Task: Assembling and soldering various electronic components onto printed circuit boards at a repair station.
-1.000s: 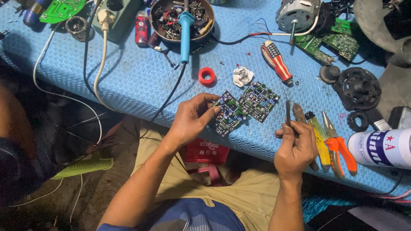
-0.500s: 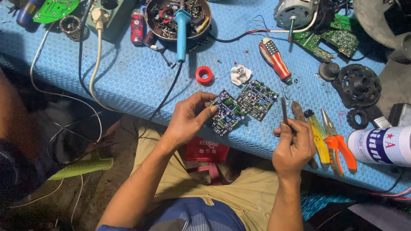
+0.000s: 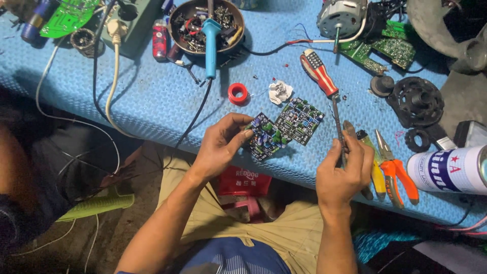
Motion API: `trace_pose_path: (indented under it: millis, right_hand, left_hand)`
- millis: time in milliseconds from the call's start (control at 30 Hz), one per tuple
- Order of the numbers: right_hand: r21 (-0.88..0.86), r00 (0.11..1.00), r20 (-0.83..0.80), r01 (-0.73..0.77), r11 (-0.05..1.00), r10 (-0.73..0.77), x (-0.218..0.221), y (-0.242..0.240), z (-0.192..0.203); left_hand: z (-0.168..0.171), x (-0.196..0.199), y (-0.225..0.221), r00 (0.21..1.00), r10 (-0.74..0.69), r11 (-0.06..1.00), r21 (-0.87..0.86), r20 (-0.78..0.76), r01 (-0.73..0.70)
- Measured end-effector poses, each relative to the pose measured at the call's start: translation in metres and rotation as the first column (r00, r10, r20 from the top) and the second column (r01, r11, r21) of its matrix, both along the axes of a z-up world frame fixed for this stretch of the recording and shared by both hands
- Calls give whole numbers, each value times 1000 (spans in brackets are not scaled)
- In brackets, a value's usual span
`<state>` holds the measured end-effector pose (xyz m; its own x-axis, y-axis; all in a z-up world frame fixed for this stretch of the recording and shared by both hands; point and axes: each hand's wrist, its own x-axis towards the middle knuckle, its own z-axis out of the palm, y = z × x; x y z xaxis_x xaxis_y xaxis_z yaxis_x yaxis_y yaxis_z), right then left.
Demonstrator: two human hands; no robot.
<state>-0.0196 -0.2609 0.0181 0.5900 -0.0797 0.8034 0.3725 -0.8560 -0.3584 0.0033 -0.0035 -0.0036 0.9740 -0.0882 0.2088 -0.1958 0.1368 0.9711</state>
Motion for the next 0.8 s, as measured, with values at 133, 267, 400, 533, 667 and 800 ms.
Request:
trace_pose_path:
  millis: [133,267,400,533,667,800]
  right_hand:
    - [-112,996,-9,84,990,-86,2,-3,6]
    - [-221,990,-15,135,966,-142,1,-8,21]
    - [-278,983,-9,172,945,-182,8,-19,9]
    - [-204,998,-10,54,977,-57,1,-11,22]
    - [255,944,-43,-306,917,327,-23,21,35]
    - [345,925,42,-368,864,377,-21,44,36]
  left_hand:
    - [-2,-3,-1,1000,3,1000,-27,4,-3]
    - [-5,-5,-6,999,36,998,-48,8,-35]
    - [-1,-6,-9,998,57,998,-38,15,-56]
    - [3,-7,-14,991,103,995,-2,82,-103]
    - [-1,-10,-19,966,166,983,48,200,-179]
    - [-5,-11,-21,947,189,977,46,260,-207]
